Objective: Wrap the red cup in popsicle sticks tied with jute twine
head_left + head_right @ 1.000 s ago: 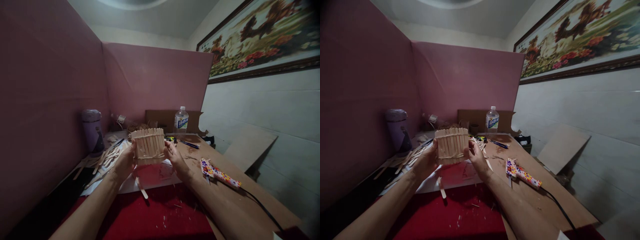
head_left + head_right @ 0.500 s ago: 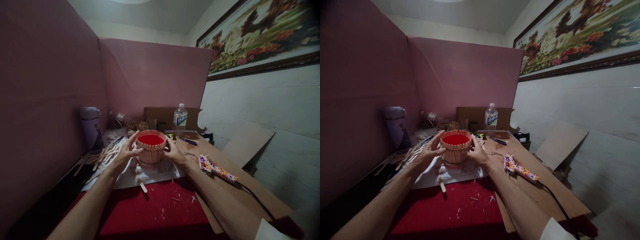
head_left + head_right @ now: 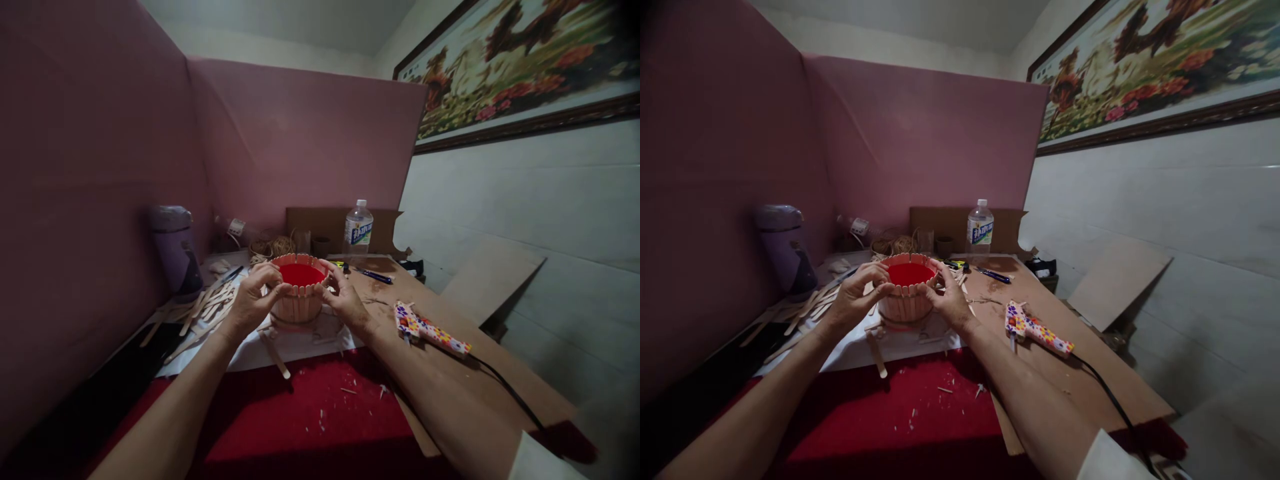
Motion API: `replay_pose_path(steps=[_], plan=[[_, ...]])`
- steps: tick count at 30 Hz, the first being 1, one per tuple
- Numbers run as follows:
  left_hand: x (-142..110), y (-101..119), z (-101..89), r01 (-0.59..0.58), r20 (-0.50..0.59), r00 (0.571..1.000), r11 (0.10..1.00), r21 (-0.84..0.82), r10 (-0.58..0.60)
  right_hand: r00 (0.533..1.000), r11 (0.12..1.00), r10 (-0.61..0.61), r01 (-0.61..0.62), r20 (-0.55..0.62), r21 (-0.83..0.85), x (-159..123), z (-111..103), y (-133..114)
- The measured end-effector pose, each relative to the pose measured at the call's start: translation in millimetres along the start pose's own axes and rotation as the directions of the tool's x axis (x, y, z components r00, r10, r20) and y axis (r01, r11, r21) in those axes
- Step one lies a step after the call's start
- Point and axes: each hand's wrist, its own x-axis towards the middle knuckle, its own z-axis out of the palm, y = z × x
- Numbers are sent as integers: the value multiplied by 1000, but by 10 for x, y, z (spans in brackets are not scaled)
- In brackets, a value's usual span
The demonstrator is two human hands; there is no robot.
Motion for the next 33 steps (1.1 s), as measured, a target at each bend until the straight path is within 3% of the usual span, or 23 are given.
replay_pose_path(steps=[5, 8, 11, 15, 19, 22, 25, 27, 28, 31, 33], plan=[[-13, -1, 18, -20, 3, 1000, 997, 72, 20, 1000, 998, 21, -21, 4, -57, 4, -2, 22], [-18, 7, 24, -40, 15, 999, 995, 89, 39, 993, 975, -114, 105, -40, -197, -12, -18, 0], [-19, 9, 19, -60, 26, 998, 995, 86, 58, 951, 879, -310, 284, -6, -384, -46, -29, -60], [-29, -4, 9, -50, 16, 999, 998, 49, 49, 939, 849, -344, 315, 9, -423, -67, -4, -88], [-45, -4, 11, 15, 4, 1000, 1000, -12, -15, 946, 880, -323, 291, -24, -375, -60, 29, -56], [-56, -23, -11, 114, -92, 988, 989, -91, -123, 957, 913, -285, 252, -61, -320, -57, 26, -26], [-74, -88, -64, 337, -154, 908, 898, -283, -389, 981, 972, -138, 107, -139, -209, -52, 11, 35], [-92, -127, -93, 483, -42, 830, 754, -445, -557, 988, 987, -11, -14, -152, -161, -45, 14, 94], [-101, -135, -99, 522, 38, 814, 700, -487, -580, 989, 988, 39, -60, -143, -143, -41, 20, 122], [-118, -105, -82, 550, 296, 833, 638, -539, -468, 989, 988, 109, -119, -100, -96, -26, 50, 166], [-117, -73, -68, 563, 338, 826, 636, -528, -451, 989, 992, 101, -108, -107, -62, -8, 53, 158]])
